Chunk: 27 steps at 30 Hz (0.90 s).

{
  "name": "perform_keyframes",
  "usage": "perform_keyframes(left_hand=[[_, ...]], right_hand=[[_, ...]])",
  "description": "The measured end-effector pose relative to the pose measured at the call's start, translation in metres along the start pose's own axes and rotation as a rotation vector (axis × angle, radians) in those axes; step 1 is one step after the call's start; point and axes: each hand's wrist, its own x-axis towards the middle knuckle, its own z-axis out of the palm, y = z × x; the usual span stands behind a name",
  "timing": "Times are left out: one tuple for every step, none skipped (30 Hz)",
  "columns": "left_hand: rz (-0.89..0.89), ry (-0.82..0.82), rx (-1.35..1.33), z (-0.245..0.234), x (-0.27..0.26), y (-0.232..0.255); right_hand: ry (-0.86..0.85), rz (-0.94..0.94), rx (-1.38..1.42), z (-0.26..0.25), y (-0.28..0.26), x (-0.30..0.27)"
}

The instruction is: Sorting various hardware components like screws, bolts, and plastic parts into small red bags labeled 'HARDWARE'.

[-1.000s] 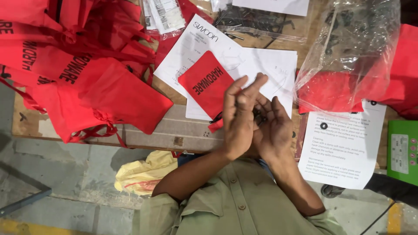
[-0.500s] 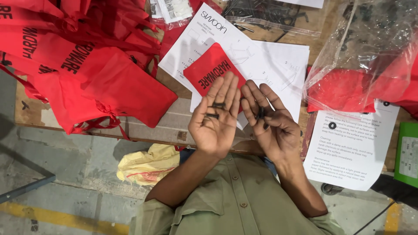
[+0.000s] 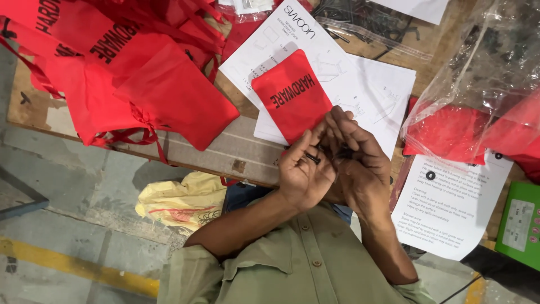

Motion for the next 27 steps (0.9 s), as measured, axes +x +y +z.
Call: perform_keyframes(left_hand=[[0.005, 0.000, -0.001, 0.004, 0.001, 0.000], [0.003, -0.003, 0.051, 0.008, 0.002, 0.000], [0.001, -0.006, 0.104, 0.011, 0.003, 0.000], [0.000, -0.007, 0.102, 0.009, 0.004, -0.003], [0.019, 0.001, 0.288, 0.007, 0.005, -0.005], [0.038, 0.008, 0.475, 0.005, 0.006, -0.008], [0.036, 0.006, 0.474, 0.003, 0.006, -0.008], [0.036, 0.021, 0.404, 0.002, 0.006, -0.009], [0.036, 0.036, 0.334, 0.001, 0.006, -0.009], [0.037, 0.036, 0.334, -0.010, 0.003, -0.009], [0.017, 0.045, 0.161, -0.022, 0.001, -0.009], [-0.003, 0.056, -0.011, -0.033, -0.001, -0.009], [-0.002, 0.057, -0.010, -0.024, 0.000, -0.007], [-0.035, 0.027, -0.033, -0.016, 0.000, -0.005], [-0.069, -0.002, -0.056, -0.008, 0.000, -0.003], [-0.067, 0.000, -0.056, -0.005, 0.001, -0.002], [-0.077, -0.020, -0.005, -0.002, 0.001, -0.001], [-0.089, -0.042, 0.046, 0.001, 0.002, 0.000], [-0.090, -0.042, 0.047, 0.004, 0.003, 0.000], [-0.089, -0.019, 0.078, 0.007, 0.004, 0.000], [-0.089, 0.003, 0.109, 0.010, 0.004, 0.000], [-0.092, 0.005, 0.110, 0.010, 0.004, -0.001], [-0.099, -0.008, 0.070, 0.010, 0.005, -0.001], [-0.105, -0.020, 0.030, 0.010, 0.005, -0.002], [-0.107, -0.020, 0.031, 0.010, 0.005, -0.002], [-0.112, -0.028, 0.029, 0.010, 0.004, -0.002], [-0.116, -0.037, 0.026, 0.010, 0.004, -0.001]], right_hand=[[-0.004, 0.004, 0.000, 0.000, 0.000, 0.001], [0.035, 0.018, -0.019, 0.001, 0.001, 0.001], [0.074, 0.032, -0.038, 0.001, 0.001, 0.000], [0.076, 0.032, -0.040, 0.000, 0.002, 0.000], [0.054, 0.012, -0.031, -0.001, 0.003, 0.000], [0.032, -0.010, -0.022, -0.002, 0.004, 0.000], [0.033, -0.011, -0.024, -0.003, 0.005, 0.000], [0.064, -0.002, 0.017, -0.004, 0.005, 0.000], [0.095, 0.006, 0.058, -0.005, 0.006, 0.000], [0.094, 0.007, 0.058, -0.009, 0.006, -0.001], [0.132, -0.007, 0.149, -0.012, 0.006, -0.001], [0.171, -0.019, 0.240, -0.015, 0.007, -0.001], [0.171, -0.018, 0.241, -0.020, 0.005, -0.002], [0.181, -0.017, 0.365, -0.025, 0.004, -0.003], [0.191, -0.017, 0.488, -0.030, 0.002, -0.004], [0.192, -0.015, 0.489, -0.032, 0.001, -0.006], [0.226, -0.014, 0.496, -0.034, 0.000, -0.007], [0.260, -0.017, 0.503, -0.036, -0.001, -0.009], [0.260, -0.017, 0.504, -0.035, -0.003, -0.009], [0.267, -0.030, 0.510, -0.034, -0.005, -0.010], [0.275, -0.043, 0.515, -0.033, -0.007, -0.011], [0.277, -0.045, 0.516, -0.035, -0.006, -0.012], [0.260, -0.048, 0.502, -0.037, -0.005, -0.014], [0.241, -0.052, 0.488, -0.038, -0.004, -0.015], [0.243, -0.053, 0.490, -0.037, -0.005, -0.015], [0.237, -0.046, 0.483, -0.035, -0.005, -0.015], [0.232, -0.038, 0.476, -0.033, -0.006, -0.015]])
